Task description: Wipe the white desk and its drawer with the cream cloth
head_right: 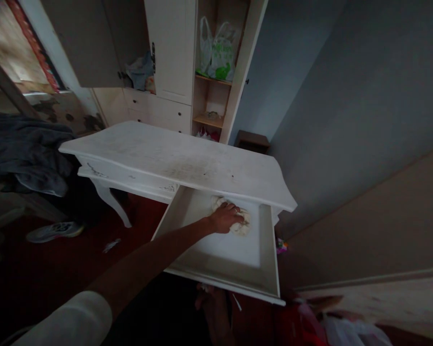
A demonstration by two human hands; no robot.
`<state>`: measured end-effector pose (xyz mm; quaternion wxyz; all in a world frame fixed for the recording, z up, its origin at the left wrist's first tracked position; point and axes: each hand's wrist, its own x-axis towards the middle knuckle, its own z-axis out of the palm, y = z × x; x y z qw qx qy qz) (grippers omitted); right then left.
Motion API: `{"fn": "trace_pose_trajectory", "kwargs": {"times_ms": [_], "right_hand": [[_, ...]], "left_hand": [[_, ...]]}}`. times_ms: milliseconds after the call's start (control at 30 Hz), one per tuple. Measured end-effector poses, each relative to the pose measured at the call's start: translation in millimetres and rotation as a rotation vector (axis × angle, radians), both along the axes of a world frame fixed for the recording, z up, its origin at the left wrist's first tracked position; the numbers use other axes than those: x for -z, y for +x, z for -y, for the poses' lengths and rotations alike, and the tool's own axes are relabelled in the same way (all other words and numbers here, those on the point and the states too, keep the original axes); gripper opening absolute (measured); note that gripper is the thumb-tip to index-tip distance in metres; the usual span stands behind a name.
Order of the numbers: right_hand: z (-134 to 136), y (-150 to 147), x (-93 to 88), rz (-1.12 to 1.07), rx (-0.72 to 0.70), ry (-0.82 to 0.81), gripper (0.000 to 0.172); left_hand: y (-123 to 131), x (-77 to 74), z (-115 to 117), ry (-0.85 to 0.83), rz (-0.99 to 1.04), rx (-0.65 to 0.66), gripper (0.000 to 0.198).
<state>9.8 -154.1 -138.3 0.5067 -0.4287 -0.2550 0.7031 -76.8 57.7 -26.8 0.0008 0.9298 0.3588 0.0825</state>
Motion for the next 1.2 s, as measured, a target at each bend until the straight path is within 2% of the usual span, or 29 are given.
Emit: {"fn": "trace_pose_trajectory", "kwargs": {"times_ms": [133, 233, 367, 467, 600, 700, 800, 967, 1067, 1200], "right_hand": [[0.1, -2.4, -3.7, -0.02, 0.007, 0.031, 0.041], [1.8, -2.4, -2.4, -0.013, 0.012, 0.038, 0.038], [2.8, 0.1, 3.7, -0.036, 0.005, 0.021, 0.031], [1.3, 2.3, 9.0, -0.069, 0.007, 0.019, 0.029], [-0.8, 3.2, 9.9, -0.079, 0.0, 0.013, 0.034], [-1.0, 2.0, 4.2, -0.079, 0.009, 0.009, 0.035], [-0.9, -0.1, -2.2, -0.066, 0.013, 0.012, 0.035], [-1.3, -1.5, -4.5, -0.08, 0.012, 0.029, 0.035], [-1.6, -1.0, -3.8, -0.077, 0.009, 0.016, 0.035], [-3.0, -1.7, -5.5, -0.089, 0.005, 0.01, 0.036]], "left_hand": [[-7.6, -14.3, 16.9, -0.045, 0.016, -0.042, 0.046], [-25.7, -33.1, 35.6, -0.01, 0.062, -0.034, 0.047], [-72.4, -62.1, 60.3, 0.038, 0.115, -0.119, 0.052], [-117.2, -74.0, 68.3, 0.06, 0.136, -0.261, 0.055], [-164.4, -71.1, 65.7, 0.075, 0.234, -0.379, 0.058], [-182.6, -65.3, 67.5, -0.012, 0.349, -0.342, 0.05], [-192.2, -65.1, 83.3, -0.151, 0.448, -0.268, 0.042], [-193.1, -67.9, 133.6, -0.298, 0.416, -0.198, 0.037], [-183.9, -63.3, 160.8, -0.308, 0.35, -0.185, 0.036], [-165.0, -56.4, 173.8, -0.271, 0.271, -0.211, 0.045]]}}
